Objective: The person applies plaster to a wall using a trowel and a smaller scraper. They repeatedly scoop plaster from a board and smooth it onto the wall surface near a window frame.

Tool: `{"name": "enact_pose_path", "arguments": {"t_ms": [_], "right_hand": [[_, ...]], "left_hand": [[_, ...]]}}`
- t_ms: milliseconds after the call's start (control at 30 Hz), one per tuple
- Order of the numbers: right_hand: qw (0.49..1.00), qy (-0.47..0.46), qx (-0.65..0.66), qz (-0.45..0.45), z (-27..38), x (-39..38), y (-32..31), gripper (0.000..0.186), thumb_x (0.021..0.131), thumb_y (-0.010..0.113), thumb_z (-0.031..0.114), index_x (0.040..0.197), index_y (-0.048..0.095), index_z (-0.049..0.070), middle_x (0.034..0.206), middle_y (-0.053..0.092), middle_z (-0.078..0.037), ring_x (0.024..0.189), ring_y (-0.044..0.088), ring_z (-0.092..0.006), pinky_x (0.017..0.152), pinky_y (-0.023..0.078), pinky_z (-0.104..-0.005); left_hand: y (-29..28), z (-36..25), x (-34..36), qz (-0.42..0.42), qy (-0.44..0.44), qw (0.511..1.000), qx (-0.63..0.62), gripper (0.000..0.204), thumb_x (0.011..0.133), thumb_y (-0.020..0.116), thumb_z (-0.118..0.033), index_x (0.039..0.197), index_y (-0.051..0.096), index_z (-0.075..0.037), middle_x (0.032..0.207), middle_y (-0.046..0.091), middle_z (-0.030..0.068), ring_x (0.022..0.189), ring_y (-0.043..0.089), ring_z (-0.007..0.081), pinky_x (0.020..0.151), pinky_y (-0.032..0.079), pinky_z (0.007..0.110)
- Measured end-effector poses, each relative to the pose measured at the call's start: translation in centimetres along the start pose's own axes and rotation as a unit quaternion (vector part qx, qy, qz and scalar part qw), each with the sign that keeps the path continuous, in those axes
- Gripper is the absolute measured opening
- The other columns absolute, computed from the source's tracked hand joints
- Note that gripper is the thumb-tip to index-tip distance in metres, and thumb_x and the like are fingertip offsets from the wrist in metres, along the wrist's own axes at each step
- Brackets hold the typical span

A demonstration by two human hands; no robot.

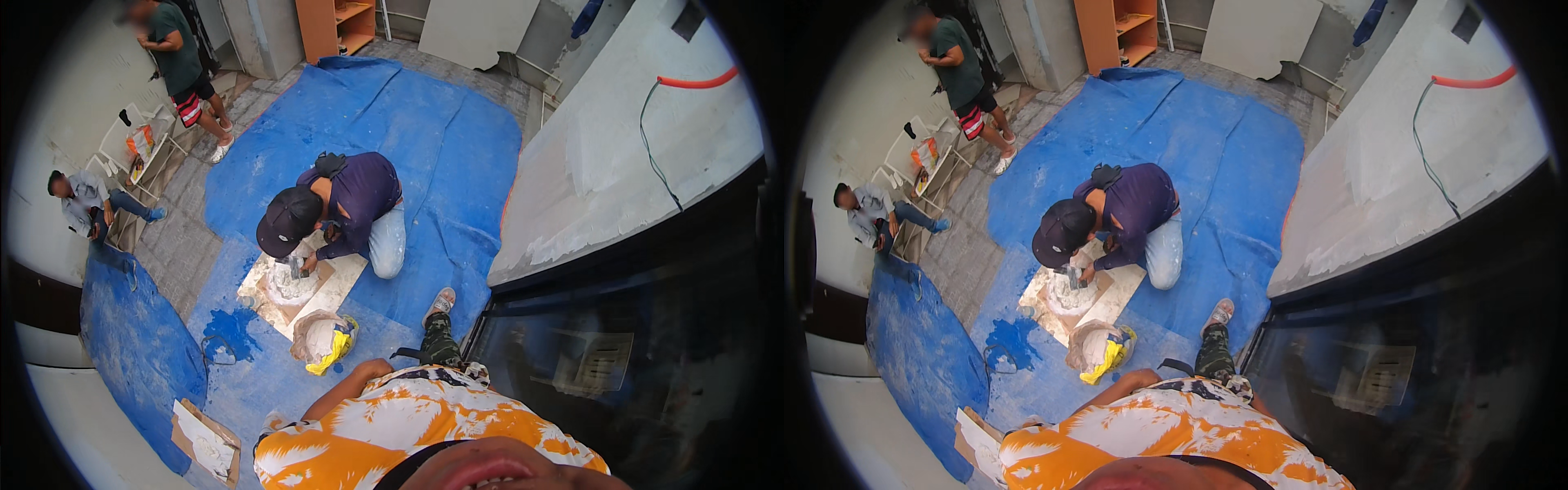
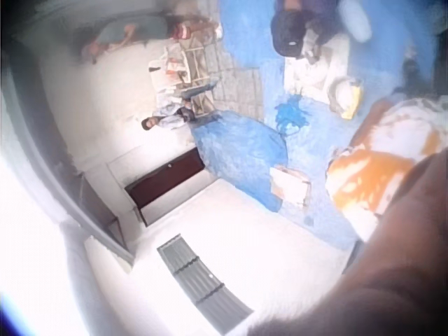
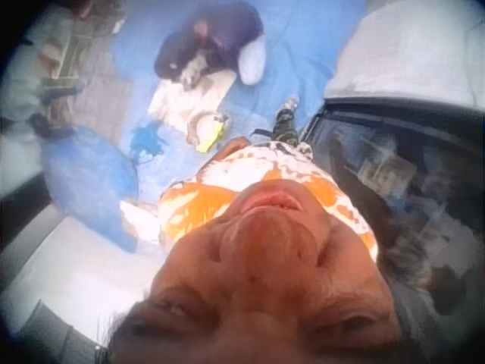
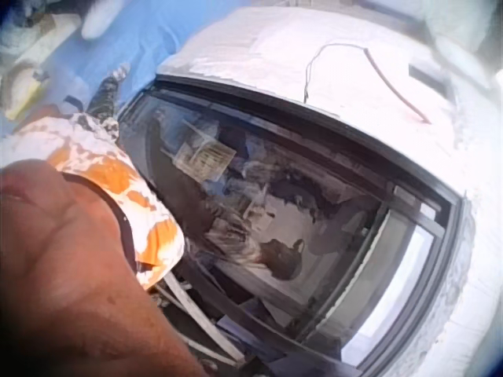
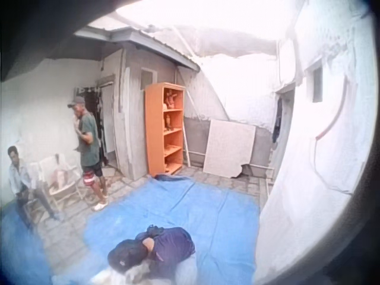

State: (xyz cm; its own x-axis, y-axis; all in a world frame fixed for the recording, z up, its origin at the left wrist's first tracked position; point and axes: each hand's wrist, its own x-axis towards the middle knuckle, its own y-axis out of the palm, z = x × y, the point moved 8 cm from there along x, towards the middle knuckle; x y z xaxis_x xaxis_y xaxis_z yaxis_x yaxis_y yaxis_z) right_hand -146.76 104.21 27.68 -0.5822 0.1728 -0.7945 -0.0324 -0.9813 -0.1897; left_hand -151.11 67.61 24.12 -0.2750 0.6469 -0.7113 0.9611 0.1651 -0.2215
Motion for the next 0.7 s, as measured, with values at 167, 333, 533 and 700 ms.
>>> {"name": "enact_pose_path", "arguments": {"t_ms": [167,333,533,700], "right_hand": [[0.991,-0.022,-0.094,0.097,11.1,16.1,-12.0,0.019,0.095,0.066,0.024,0.087,0.07,0.007,0.089,0.068,-0.007,0.083,0.06,-0.02,0.076,0.047,-0.0405],[0.85,-0.32,-0.111,0.403,27.4,28.1,-18.3,0.02,0.096,0.066,0.026,0.088,0.071,0.008,0.091,0.068,-0.006,0.085,0.059,-0.0191,0.078,0.046,-0.0404],[0.952,-0.092,-0.209,0.204,43.9,48.8,-26.9,0.017,0.1,0.059,0.019,0.104,0.067,0.005,0.093,0.069,-0.009,0.08,0.067,-0.0248,0.07,0.055,-0.0436],[0.841,-0.177,0.231,0.457,63.9,58.2,-29.6,0.042,0.093,0.069,0.021,0.131,0.061,0.005,0.112,0.072,-0.015,0.101,0.07,-0.0261,0.085,0.058,-0.0395]], "left_hand": [[-19.7,-14.0,7.4,-0.17,0.001,0.972,-0.162,0.042,0.092,0.059,-0.035,0.125,0.072,-0.014,0.128,0.069,0.0149,0.118,0.066,0.03,0.102,0.05,0.036],[-36.8,-25.7,10.4,-0.372,0.055,0.891,-0.256,0.036,0.098,0.058,-0.027,0.13,0.07,-0.013,0.135,0.066,0.0153,0.127,0.061,0.0303,0.109,0.043,0.037],[-54.7,-29.9,22.7,-0.312,0.026,0.838,-0.447,0.039,0.101,0.058,-0.026,0.135,0.065,-0.007,0.131,0.068,0.0112,0.124,0.06,0.0202,0.107,0.043,0.03],[-78.3,-33.9,32.9,-0.312,0.057,0.834,-0.452,0.041,0.101,0.057,-0.024,0.137,0.064,-0.005,0.128,0.069,0.0115,0.119,0.061,0.0178,0.103,0.045,0.031]]}}
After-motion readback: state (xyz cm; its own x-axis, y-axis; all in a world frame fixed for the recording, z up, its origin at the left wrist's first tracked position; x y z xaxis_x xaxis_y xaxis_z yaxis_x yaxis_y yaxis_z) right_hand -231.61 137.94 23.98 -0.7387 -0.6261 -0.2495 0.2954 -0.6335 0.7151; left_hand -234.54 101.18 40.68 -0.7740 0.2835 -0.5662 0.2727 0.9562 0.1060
